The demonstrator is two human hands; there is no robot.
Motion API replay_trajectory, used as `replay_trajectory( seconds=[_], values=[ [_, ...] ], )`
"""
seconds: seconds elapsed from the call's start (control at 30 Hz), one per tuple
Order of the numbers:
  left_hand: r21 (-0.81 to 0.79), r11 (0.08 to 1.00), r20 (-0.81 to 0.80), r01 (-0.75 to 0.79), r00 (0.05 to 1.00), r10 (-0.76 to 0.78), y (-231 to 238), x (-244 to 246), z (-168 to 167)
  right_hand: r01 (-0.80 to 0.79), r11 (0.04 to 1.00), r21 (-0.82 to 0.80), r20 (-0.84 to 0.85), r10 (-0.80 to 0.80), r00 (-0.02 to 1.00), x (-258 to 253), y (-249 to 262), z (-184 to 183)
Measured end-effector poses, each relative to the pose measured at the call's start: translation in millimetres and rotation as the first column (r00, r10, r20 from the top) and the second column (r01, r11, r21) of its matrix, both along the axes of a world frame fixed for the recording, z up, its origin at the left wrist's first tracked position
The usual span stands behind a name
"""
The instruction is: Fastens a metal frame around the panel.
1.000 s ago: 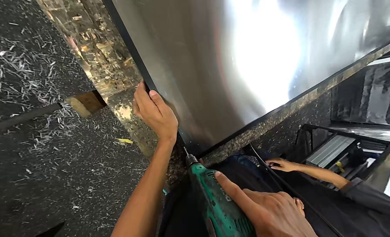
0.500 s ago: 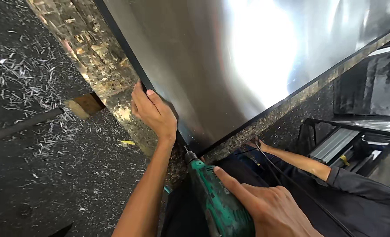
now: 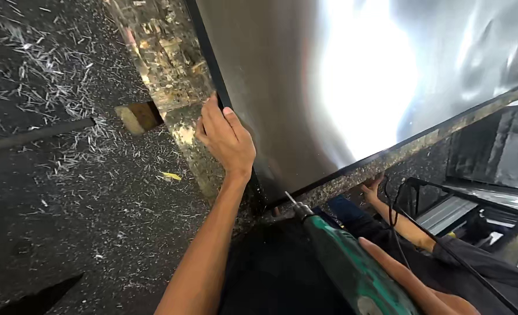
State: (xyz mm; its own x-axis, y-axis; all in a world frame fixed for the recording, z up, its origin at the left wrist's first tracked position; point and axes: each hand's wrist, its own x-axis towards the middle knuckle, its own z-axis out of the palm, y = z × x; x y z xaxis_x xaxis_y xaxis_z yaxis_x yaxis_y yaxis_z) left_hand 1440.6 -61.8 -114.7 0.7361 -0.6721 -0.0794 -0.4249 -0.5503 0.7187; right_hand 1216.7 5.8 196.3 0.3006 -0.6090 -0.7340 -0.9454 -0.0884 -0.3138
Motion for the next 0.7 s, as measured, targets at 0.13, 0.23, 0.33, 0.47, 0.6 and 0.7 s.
replay_trajectory(
  seconds=[0.13, 0.23, 0.33, 0.47, 0.6, 0.7],
  values=[
    [-0.035, 0.999, 0.009, -0.009, 1.0, 0.01, -1, -1, -3, 0.017, 0.999, -0.027, -0.029, -0.018, 0.999, -20, 14, -12],
    [-0.03, 0.999, 0.019, -0.013, 1.0, 0.014, 0, -1, -3, 0.044, 0.999, 0.006, -0.006, -0.044, 0.999, -26, 22, -19],
    [-0.039, 0.999, 0.027, -0.011, 1.0, 0.012, 0, -1, -2, 0.072, 0.997, -0.021, 0.031, -0.071, 0.997, -23, 26, -26],
    [-0.046, 0.999, 0.023, -0.011, 1.0, 0.012, -1, 1, -1, 0.076, 0.997, -0.029, 0.026, -0.076, 0.997, -21, 27, -30],
    [-0.065, 0.998, 0.014, -0.005, 1.0, 0.006, -1, 1, -3, 0.061, 0.998, -0.016, -0.023, -0.061, 0.998, -20, 25, -30],
    [-0.075, 0.997, 0.016, -0.003, 1.0, 0.004, 0, 1, -4, 0.04, 0.999, -0.004, -0.028, -0.04, 0.999, -22, 26, -31]
  ],
)
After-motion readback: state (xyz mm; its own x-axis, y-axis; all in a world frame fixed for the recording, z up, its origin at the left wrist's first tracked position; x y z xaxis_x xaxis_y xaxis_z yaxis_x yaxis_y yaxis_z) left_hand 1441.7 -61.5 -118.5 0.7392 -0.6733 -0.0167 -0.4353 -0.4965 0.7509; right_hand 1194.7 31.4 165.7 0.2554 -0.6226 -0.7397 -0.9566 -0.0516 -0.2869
